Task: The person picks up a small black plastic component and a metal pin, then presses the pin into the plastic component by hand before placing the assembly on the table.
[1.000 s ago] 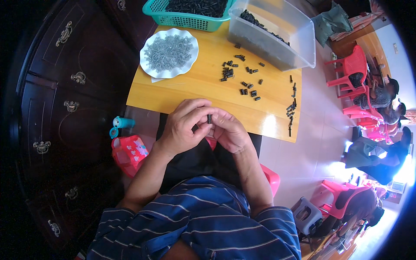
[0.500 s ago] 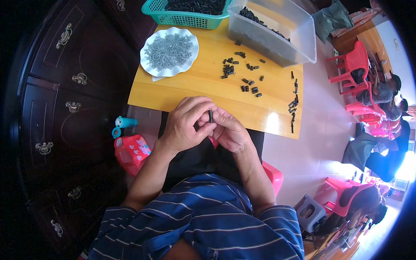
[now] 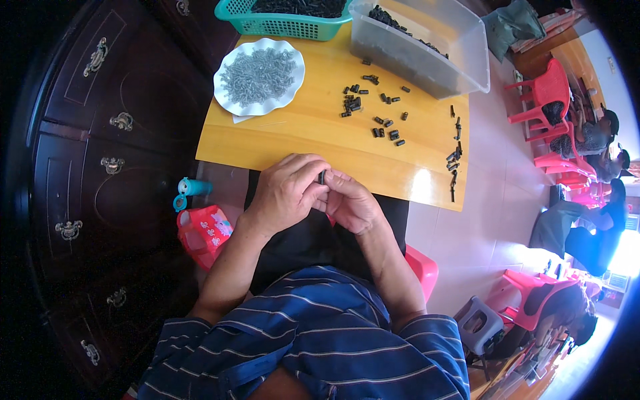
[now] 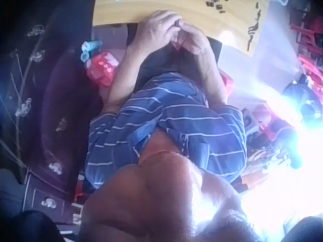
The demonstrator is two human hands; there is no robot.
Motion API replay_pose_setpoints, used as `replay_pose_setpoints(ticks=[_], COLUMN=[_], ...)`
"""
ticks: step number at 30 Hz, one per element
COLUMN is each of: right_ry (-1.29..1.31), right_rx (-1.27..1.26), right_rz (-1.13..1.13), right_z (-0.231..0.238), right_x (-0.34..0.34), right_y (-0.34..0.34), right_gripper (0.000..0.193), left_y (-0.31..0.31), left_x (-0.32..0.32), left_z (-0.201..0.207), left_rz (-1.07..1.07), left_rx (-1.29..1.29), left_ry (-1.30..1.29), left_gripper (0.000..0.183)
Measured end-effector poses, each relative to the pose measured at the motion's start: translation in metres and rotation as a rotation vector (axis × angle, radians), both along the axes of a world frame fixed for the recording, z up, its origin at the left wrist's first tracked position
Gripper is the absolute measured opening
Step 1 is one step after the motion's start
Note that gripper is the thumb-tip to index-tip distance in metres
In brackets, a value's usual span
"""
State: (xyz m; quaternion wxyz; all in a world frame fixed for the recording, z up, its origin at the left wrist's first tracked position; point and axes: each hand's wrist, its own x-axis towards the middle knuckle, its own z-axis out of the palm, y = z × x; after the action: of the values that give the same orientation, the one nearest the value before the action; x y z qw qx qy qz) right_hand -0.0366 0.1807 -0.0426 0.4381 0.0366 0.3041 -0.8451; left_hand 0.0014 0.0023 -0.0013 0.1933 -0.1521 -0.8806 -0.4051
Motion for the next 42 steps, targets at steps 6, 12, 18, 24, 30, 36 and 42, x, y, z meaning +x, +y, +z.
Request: replay_pose_setpoints(ticks=[6, 12, 18, 24, 30, 36, 42], right_ry=[-0.023, -0.067, -0.07, -0.124, -0.162, -0.169, -0.164], right_rx=[-0.017, -0.009, -0.11, -0.113, -0.08, -0.077, -0.146], right_rz=[-0.039, -0.093, -0.04, -0.014, -0.04, -0.021, -0.012], right_z=[-0.002, 0.006, -0.002, -0.001, 0.006, 0.001, -0.004], right_x=[0.002, 0.005, 0.003, 0.005, 0.011, 0.01, 0.007], right_y=[-0.001, -0.006, -0.003, -0.001, -0.009, -0.006, -0.006], right_gripper=[0.031, 0.027, 0.029, 0.029, 0.034, 0.036, 0.033], left_y=[0.001, -0.003, -0.001, -0.003, -0.004, -0.002, -0.002], left_x=[0.0, -0.001, -0.001, -0.001, -0.001, -0.002, -0.002], left_z=[-0.001, -0.005, -0.006, -0.001, -0.006, -0.005, -0.007], left_rz=[0.014, 0.011, 0.001, -0.024, -0.011, -0.018, 0.032], left_rx=[0.012, -0.032, 0.039, 0.044, -0.001, 0.0, -0.027], left_ry=[0.004, -0.01, -0.01, -0.034, -0.001, -0.01, -0.001], left_gripper=[0.027, 0.03, 0.034, 0.024, 0.014, 0.013, 0.017])
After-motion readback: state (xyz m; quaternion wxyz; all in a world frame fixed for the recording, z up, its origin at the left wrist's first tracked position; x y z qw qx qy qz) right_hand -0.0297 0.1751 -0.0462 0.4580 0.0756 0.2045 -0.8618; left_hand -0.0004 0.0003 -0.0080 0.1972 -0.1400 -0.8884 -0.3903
